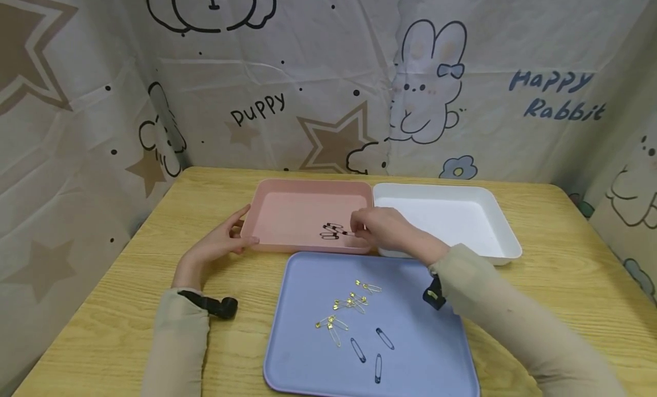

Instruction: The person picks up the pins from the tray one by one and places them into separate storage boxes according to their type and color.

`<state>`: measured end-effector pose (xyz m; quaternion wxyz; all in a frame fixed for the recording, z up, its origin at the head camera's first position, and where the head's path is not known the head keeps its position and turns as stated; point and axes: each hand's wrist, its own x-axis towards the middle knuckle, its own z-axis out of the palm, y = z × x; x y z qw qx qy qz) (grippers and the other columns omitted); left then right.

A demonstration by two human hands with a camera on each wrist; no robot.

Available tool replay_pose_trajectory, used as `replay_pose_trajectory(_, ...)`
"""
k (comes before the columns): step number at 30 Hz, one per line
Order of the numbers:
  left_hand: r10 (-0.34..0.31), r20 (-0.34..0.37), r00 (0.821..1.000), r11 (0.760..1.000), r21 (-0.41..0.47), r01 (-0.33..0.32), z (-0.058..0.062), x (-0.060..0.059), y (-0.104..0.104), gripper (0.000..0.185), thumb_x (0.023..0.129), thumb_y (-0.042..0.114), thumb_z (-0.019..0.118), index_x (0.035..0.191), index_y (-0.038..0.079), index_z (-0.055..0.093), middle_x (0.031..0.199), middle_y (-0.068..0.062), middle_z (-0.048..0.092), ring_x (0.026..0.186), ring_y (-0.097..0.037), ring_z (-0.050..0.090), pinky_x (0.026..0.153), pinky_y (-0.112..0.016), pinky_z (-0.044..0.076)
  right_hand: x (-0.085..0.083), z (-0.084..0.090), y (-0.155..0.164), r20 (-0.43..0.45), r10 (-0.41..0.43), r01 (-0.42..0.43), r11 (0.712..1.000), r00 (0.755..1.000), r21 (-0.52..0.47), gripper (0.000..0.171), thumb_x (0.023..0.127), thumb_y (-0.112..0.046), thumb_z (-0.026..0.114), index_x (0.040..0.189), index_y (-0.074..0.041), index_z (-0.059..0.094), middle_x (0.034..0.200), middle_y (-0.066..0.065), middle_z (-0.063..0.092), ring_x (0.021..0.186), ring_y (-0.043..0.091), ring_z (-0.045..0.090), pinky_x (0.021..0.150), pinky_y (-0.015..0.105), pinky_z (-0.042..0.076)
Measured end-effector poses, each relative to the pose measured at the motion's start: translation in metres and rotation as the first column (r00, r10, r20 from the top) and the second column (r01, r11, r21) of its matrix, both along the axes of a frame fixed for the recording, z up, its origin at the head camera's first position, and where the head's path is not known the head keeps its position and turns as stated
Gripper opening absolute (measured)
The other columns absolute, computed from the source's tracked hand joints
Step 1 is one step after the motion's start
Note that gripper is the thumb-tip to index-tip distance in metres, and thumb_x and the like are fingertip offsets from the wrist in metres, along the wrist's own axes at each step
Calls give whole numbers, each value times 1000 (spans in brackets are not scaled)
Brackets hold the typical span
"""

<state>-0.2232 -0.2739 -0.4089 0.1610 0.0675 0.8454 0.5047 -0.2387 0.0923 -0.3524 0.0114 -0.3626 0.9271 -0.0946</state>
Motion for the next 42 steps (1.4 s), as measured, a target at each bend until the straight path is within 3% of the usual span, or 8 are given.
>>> replay_pose_trajectory(15,5,6,1000,1000,8,-5,3,3,1,87,82,30,67,147,29,8,130,-18,36,95,-23,46,72,-29,46,-14,-13,-16,54,-71,73,997,996,-25,4,84,-14,63,89,-14,64,85,-2,64,75,12,56,70,30,48)
replay_pose_trajectory(31,9,3,1000,1000,-5,-9,2,1,1,88,82,31,67,147,30,8,127,-18,37,94,-24,46,72,-29,46,-26,-30,-31,10,-104,105,994,994,-18,4,85,-15,63,86,-13,66,81,-2,64,69,12,52,66,28,46)
replay_pose_trajectory(42,7,-11,1000,1000,-13,-7,2,1,0,88,82,31,67,147,30,8,126,-18,37,95,-24,45,73,-29,46,-26,-31,-38,28,-108,107,994,994,13,4,84,-15,63,87,-13,65,81,-1,64,71,13,53,68,29,46)
